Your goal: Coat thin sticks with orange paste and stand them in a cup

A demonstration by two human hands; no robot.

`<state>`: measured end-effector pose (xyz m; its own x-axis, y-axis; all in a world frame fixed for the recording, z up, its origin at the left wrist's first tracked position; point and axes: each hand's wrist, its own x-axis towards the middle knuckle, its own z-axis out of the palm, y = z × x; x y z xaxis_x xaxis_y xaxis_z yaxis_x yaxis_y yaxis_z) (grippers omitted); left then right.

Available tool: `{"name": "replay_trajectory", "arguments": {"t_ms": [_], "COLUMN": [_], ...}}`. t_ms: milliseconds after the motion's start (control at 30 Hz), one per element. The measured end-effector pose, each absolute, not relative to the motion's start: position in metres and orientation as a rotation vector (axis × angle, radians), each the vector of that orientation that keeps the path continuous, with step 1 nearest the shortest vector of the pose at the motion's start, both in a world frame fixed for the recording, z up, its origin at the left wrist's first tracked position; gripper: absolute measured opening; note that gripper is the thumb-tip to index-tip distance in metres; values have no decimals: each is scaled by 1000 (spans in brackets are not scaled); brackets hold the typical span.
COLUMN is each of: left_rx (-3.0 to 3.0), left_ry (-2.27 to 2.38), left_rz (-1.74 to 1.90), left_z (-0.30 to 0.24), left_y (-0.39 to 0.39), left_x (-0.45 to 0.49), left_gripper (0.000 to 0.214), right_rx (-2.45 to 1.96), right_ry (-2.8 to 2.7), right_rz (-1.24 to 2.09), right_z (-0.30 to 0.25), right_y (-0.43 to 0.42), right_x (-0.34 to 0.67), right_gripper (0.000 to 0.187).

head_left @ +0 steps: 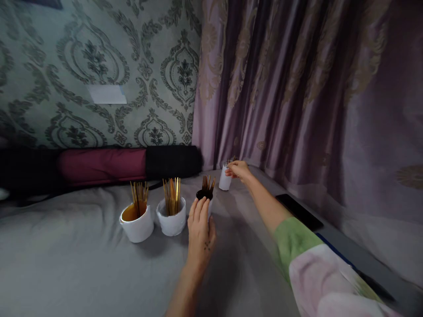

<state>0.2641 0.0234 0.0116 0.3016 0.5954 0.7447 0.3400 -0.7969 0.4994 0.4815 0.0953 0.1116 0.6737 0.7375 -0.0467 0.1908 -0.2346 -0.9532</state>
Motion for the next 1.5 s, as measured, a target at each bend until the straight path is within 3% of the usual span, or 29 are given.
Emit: {"name": "replay_trajectory", "arguments": {"t_ms": [1500], "left_rx": [2350], "left_ry": [879], "left_rz": [1484], "left_z": [10], "left_y": [25], "left_x": [265], "left_gripper": [51], "right_rx": [-1736], "right_ry": [-695], "right_rz": [650], "right_z": [102], "right_y": [132], "right_x": [494], "right_gripper": [17]}}
